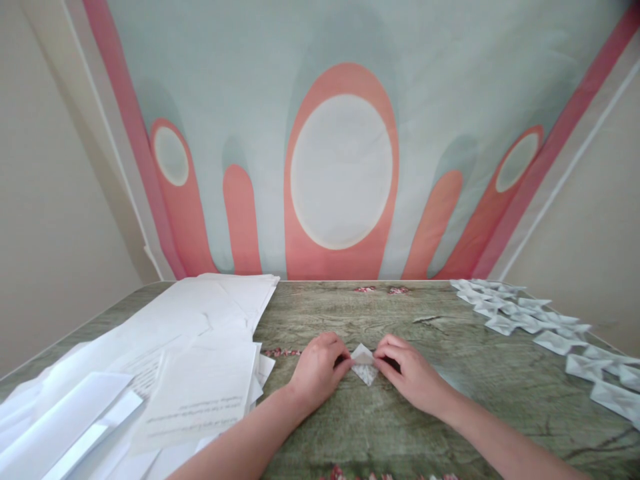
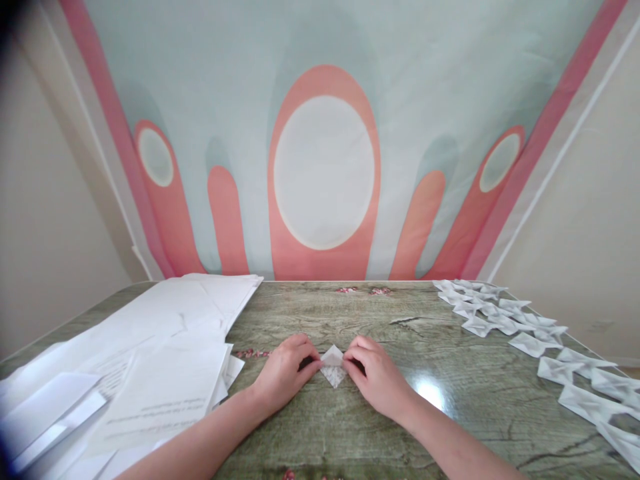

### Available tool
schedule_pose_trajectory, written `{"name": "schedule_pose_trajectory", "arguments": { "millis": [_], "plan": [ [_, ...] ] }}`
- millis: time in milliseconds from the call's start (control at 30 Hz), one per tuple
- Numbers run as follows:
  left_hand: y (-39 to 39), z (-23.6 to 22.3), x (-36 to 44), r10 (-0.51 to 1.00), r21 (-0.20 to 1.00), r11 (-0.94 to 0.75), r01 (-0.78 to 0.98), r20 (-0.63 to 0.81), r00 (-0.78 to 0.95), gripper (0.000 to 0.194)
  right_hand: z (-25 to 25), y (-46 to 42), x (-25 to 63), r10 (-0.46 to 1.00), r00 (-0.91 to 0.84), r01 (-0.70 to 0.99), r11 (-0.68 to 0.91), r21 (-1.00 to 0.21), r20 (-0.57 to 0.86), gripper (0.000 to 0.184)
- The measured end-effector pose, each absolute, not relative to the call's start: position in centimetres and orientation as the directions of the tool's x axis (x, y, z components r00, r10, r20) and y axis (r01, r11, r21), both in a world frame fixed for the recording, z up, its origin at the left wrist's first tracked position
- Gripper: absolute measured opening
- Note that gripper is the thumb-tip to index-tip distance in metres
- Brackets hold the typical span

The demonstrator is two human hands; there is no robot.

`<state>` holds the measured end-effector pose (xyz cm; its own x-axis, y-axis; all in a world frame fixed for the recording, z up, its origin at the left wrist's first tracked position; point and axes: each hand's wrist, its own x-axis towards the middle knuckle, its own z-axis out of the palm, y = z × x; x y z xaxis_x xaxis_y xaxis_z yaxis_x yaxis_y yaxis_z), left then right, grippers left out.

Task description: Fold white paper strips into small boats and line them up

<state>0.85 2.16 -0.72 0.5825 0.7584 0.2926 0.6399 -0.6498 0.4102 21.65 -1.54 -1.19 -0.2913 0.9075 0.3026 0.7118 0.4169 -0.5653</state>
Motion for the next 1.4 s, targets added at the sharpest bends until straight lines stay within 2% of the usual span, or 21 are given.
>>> {"name": "schedule_pose_trajectory", "arguments": {
  "millis": [100,267,733,867,967,1100,1200,1400],
  "plan": [
    [2.5,-1.2,0.8,0.788,0.461,-0.612,0.642,0.291,0.542,0.009,-1.5,-1.3,21.6,0.931,-0.238,0.692,0.362,-0.624,0.275,0.017],
    [2.7,-1.5,1.0,0.815,0.471,-0.576,0.668,0.277,0.508,0.009,-2.2,-1.0,21.7,0.944,-0.179,0.722,0.318,-0.614,0.278,0.018],
    [2.1,-0.8,2.5,0.86,0.254,-0.504,0.825,0.24,0.451,0.017,-2.8,-0.2,21.7,0.944,-0.161,0.794,0.297,-0.53,0.287,0.019],
    [2.1,-0.7,2.4,0.863,0.233,-0.498,0.835,0.23,0.45,0.018,-2.6,-0.2,21.4,0.943,-0.162,0.81,0.295,-0.506,0.291,0.019],
    [2.0,-0.3,2.3,0.851,0.253,-0.518,0.817,0.249,0.463,0.015,-2.5,-0.2,21.3,0.944,-0.165,0.822,0.292,-0.488,0.286,0.019],
    [1.0,0.3,2.2,0.776,0.241,-0.627,0.741,0.277,0.567,0.012,-2.3,-0.2,21.3,0.948,-0.172,0.828,0.287,-0.481,0.269,0.018],
    [-0.3,0.4,2.4,0.732,0.202,-0.68,0.705,0.249,0.634,0.016,-2.3,-0.1,21.4,0.948,-0.181,0.824,0.292,-0.485,0.263,0.019],
    [-1.7,-0.2,2.8,0.736,0.157,-0.674,0.722,0.225,0.638,0.033,-2.3,-0.1,21.4,0.949,-0.187,0.822,0.293,-0.488,0.254,0.018]
  ]
}}
